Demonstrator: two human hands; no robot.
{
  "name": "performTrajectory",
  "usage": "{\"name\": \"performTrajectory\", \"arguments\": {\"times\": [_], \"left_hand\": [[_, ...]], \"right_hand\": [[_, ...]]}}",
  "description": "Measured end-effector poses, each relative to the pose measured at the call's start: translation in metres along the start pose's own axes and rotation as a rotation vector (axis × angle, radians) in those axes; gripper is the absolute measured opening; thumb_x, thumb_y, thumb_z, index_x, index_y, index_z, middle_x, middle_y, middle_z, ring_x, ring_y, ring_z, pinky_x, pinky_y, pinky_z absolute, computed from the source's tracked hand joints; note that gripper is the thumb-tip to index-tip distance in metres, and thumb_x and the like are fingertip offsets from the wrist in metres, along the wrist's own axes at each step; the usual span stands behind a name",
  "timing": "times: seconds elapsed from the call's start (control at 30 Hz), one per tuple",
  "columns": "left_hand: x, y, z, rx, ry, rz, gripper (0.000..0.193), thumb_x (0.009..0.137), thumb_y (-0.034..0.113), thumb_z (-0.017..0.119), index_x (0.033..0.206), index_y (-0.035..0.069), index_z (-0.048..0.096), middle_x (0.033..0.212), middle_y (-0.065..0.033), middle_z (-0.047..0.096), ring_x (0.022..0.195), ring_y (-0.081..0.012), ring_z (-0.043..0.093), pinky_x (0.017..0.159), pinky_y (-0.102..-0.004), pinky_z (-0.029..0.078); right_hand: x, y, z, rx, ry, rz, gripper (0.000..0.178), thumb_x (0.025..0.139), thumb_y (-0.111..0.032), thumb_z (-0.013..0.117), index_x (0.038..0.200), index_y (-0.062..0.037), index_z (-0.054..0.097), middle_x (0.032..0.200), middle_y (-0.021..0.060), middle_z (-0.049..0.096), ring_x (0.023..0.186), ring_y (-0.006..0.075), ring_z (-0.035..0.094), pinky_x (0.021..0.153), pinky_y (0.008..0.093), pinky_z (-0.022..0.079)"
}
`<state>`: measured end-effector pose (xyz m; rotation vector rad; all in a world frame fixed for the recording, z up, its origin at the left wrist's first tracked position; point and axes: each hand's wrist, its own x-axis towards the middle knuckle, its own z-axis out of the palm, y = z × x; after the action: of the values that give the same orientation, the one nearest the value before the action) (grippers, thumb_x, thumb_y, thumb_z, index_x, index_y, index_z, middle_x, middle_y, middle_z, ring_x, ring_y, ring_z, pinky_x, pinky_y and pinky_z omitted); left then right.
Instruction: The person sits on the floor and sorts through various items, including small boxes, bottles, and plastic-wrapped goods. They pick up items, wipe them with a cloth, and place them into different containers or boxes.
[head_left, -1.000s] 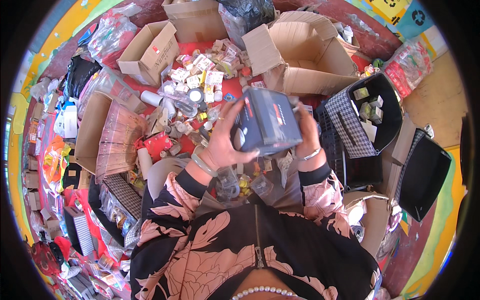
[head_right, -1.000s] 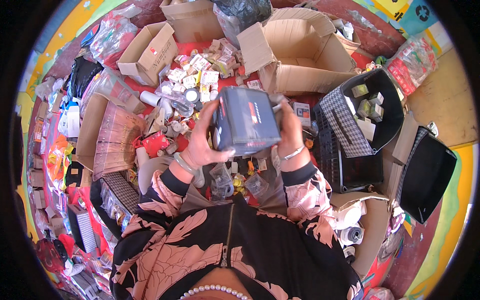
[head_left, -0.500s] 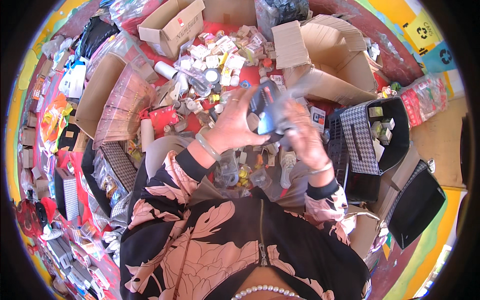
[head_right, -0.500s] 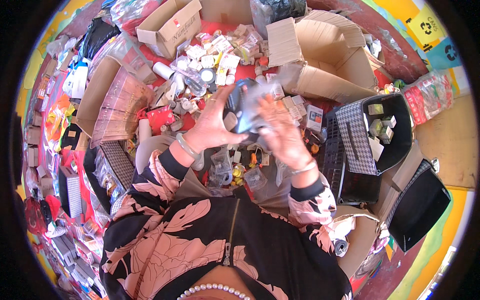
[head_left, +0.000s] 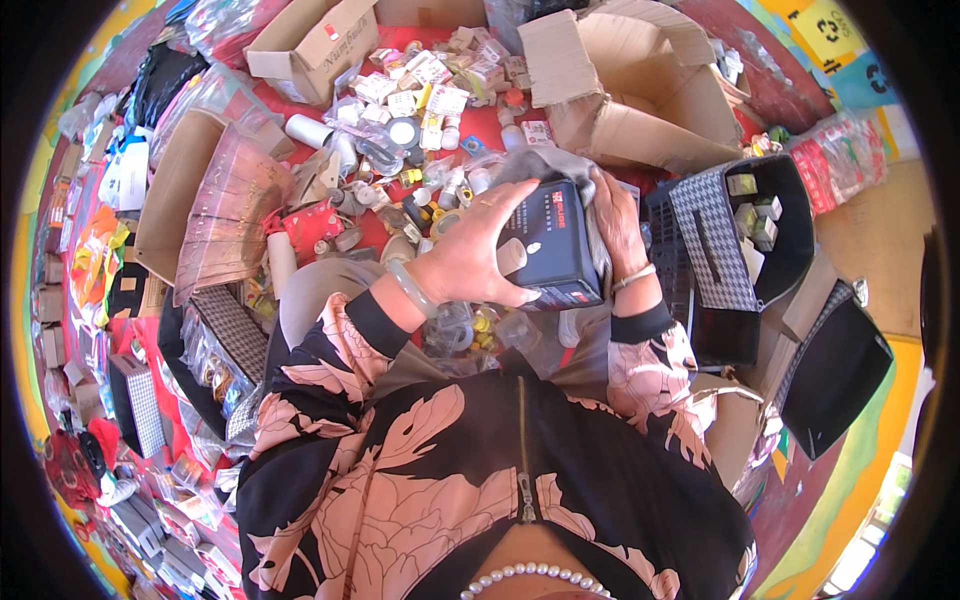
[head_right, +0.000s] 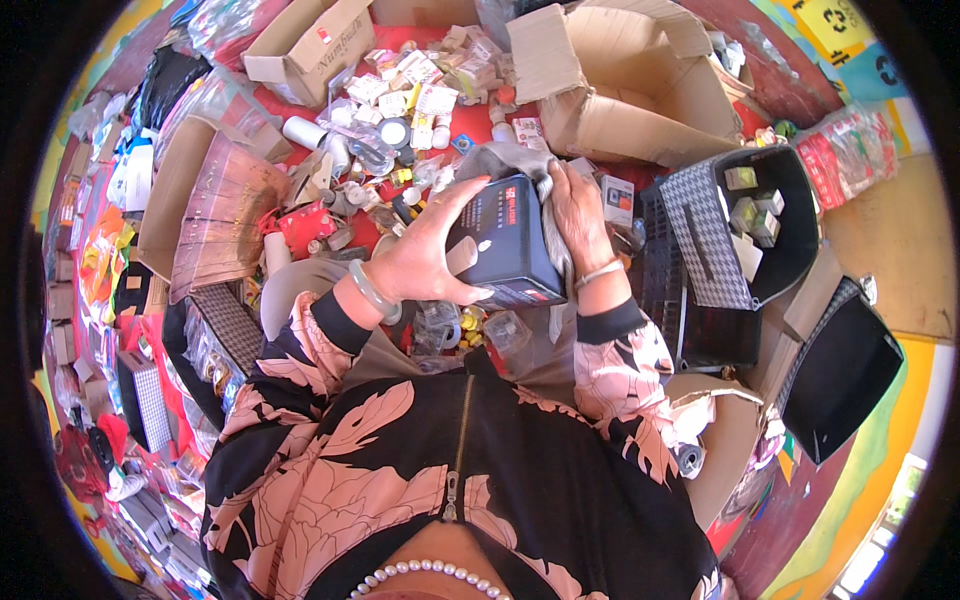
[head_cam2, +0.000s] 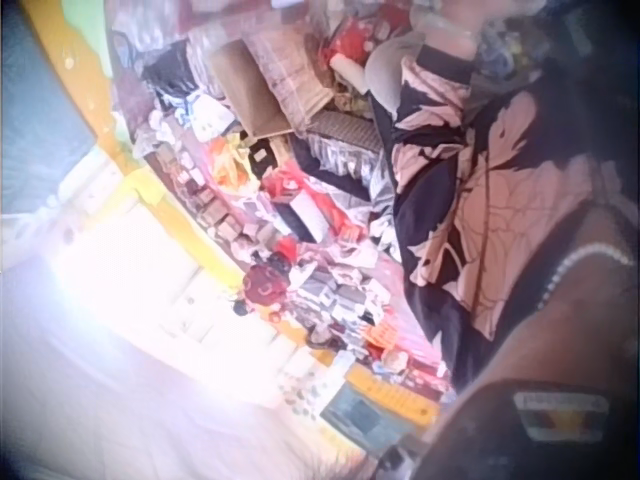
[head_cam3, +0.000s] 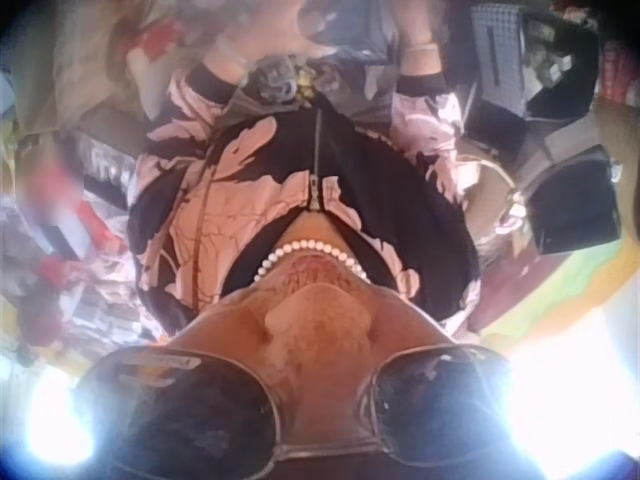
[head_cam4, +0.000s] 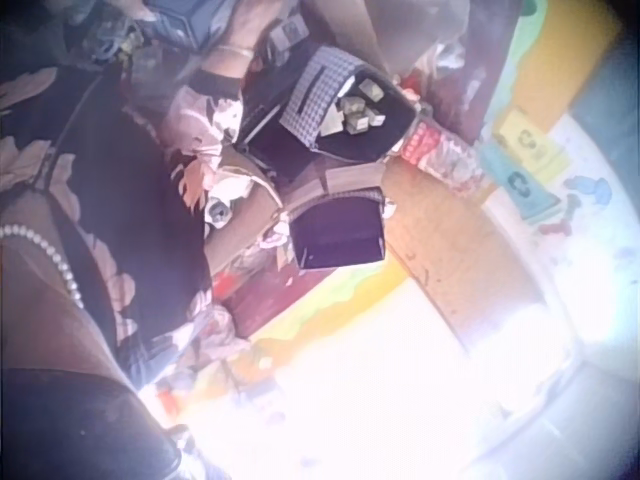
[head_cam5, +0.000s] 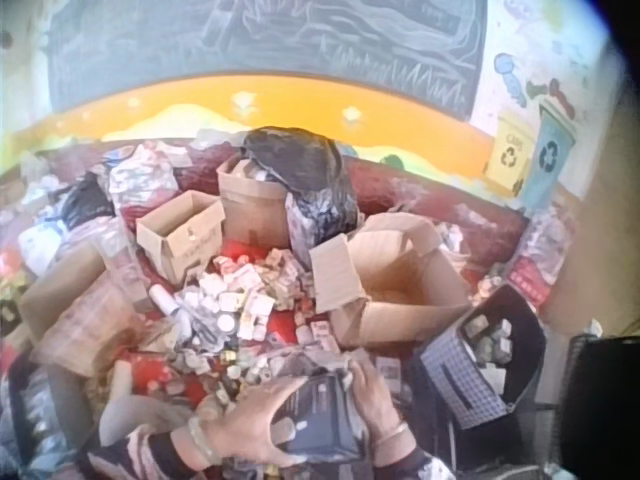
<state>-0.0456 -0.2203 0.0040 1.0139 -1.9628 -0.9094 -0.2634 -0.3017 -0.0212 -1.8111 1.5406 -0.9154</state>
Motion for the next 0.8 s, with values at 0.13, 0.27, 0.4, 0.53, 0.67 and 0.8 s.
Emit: {"name": "performTrajectory", "arguments": {"times": [0.13, 0.27, 0.4, 0.53, 0.67, 0.8], "left_hand": [[0.001, 0.000, -0.005, -0.198, -0.018, 0.011, 0.110, 0.048, 0.024, 0.082, 0.139, 0.001, 0.025, 0.137, -0.0154, 0.035, 0.129, -0.0254, 0.033, 0.108, -0.0355, 0.023], [-0.003, -0.002, -0.016, -0.610, 0.136, -0.094, 0.115, 0.048, 0.021, 0.082, 0.142, 0.003, 0.019, 0.140, -0.0141, 0.029, 0.130, -0.0244, 0.031, 0.108, -0.0373, 0.021], [0.005, -0.008, -0.028, -0.692, 0.294, -0.127, 0.106, 0.056, 0.020, 0.081, 0.141, 0.002, 0.020, 0.132, -0.0149, 0.038, 0.124, -0.0222, 0.037, 0.104, -0.0329, 0.027], [0.011, -0.014, -0.023, -0.575, 0.416, -0.336, 0.096, 0.060, 0.018, 0.080, 0.137, -0.001, 0.026, 0.122, -0.0138, 0.047, 0.114, -0.0208, 0.046, 0.099, -0.0299, 0.034], [0.016, -0.028, 0.002, -0.601, 0.380, -0.415, 0.081, 0.069, 0.006, 0.072, 0.137, -0.003, 0.028, 0.120, -0.0133, 0.050, 0.107, -0.0203, 0.051, 0.091, -0.0306, 0.042], [0.013, -0.032, 0.007, -0.853, 0.492, -0.454, 0.079, 0.068, 0.009, 0.074, 0.134, -0.001, 0.032, 0.110, -0.0115, 0.053, 0.100, -0.0160, 0.054, 0.083, -0.0291, 0.046]], "right_hand": [[0.018, 0.061, -0.015, -0.357, -0.097, -0.218, 0.019, 0.087, -0.018, 0.045, 0.086, -0.0023, 0.057, 0.081, 0.0220, 0.061, 0.078, 0.0402, 0.060, 0.067, 0.0439, 0.048], [0.024, 0.073, -0.035, -0.396, 0.046, -0.015, 0.019, 0.087, -0.016, 0.049, 0.093, -0.0012, 0.059, 0.077, 0.0144, 0.061, 0.073, 0.0269, 0.063, 0.066, 0.0362, 0.051], [0.002, 0.009, -0.069, 1.024, 0.360, 0.259, 0.039, 0.092, -0.031, 0.053, 0.110, 0.0035, 0.055, 0.110, 0.0120, 0.058, 0.095, 0.0200, 0.058, 0.083, 0.0342, 0.049], [-0.023, -0.036, -0.056, 1.046, 0.307, 0.161, 0.060, 0.092, -0.045, 0.045, 0.130, 0.0013, 0.040, 0.122, 0.0132, 0.052, 0.103, 0.0235, 0.056, 0.091, 0.0366, 0.045], [-0.021, -0.049, 0.007, -0.262, 0.049, -0.636, 0.048, 0.089, -0.033, 0.047, 0.130, -0.0076, 0.046, 0.124, 0.0156, 0.052, 0.120, 0.0283, 0.045, 0.105, 0.0423, 0.029], [-0.028, -0.062, 0.029, -0.384, 0.024, -0.591, 0.052, 0.084, -0.023, 0.052, 0.132, -0.0051, 0.042, 0.132, 0.0176, 0.044, 0.127, 0.0312, 0.038, 0.107, 0.0463, 0.023]]}}
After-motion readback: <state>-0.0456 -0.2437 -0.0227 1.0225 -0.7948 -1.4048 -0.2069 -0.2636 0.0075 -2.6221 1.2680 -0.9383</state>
